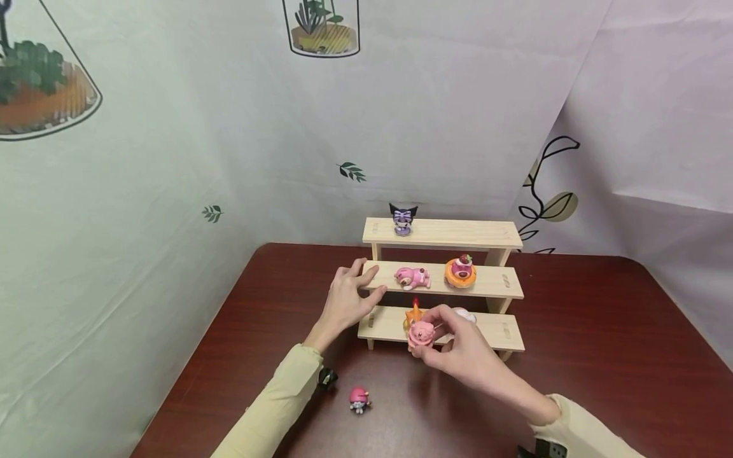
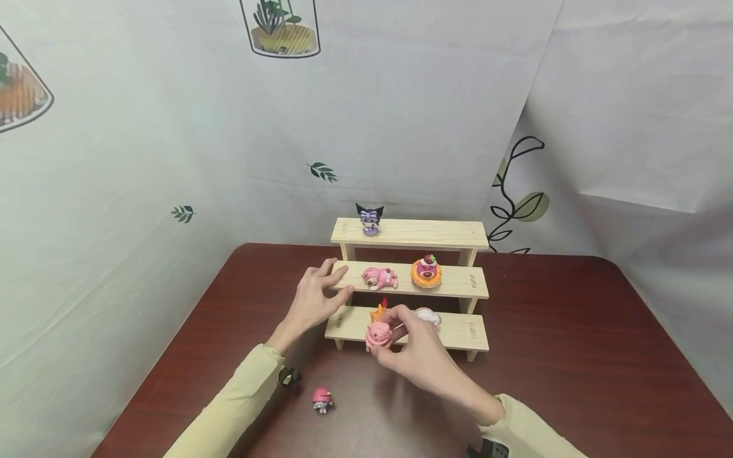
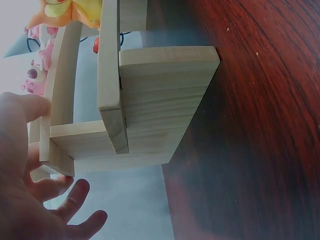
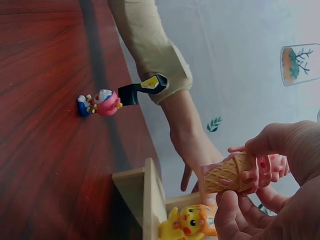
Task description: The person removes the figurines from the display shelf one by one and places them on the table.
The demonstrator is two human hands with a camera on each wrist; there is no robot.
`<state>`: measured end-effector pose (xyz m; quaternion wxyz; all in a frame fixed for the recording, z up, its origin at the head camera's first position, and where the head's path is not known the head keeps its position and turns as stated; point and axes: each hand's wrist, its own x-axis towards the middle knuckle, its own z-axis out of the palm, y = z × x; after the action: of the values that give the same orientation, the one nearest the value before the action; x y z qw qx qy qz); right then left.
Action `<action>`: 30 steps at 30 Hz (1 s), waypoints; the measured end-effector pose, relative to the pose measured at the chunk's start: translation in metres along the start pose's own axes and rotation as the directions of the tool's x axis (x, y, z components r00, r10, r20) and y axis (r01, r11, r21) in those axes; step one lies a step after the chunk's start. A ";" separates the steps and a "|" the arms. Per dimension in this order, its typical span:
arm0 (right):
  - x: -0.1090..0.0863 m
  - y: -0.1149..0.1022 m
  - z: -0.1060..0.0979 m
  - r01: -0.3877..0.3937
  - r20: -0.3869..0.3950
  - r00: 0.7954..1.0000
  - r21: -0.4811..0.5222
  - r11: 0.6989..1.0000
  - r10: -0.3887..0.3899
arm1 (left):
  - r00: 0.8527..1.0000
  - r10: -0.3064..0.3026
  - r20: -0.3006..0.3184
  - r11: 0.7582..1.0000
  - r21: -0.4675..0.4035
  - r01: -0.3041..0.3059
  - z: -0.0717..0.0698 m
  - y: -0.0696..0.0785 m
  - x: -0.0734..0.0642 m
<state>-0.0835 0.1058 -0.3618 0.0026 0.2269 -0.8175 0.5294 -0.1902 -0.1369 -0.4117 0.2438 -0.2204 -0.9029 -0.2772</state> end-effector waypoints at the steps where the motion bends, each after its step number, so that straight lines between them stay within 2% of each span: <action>1: -0.001 0.001 0.001 0.000 0.001 1.000 -0.001 1.000 0.000 | 1.000 0.001 -0.003 1.000 0.001 -0.001 0.000 0.000 0.000; 8: -0.007 0.007 0.009 0.042 0.011 0.999 0.013 0.999 -0.042 | 1.000 0.000 0.004 1.000 0.003 0.000 0.000 0.001 0.001; 13: -0.013 0.013 0.016 0.025 0.018 1.000 0.000 1.000 -0.025 | 1.000 0.000 0.002 1.000 0.003 0.000 0.000 0.000 0.000; 30: -0.025 0.025 0.036 -0.028 0.081 0.996 0.070 0.997 0.022 | 1.000 -0.007 0.010 1.000 0.004 0.007 0.000 0.000 0.000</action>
<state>-0.0617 0.0926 -0.4048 -0.0449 0.2375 -0.8005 0.5484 -0.1900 -0.1366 -0.4114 0.2387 -0.2183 -0.9053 -0.2753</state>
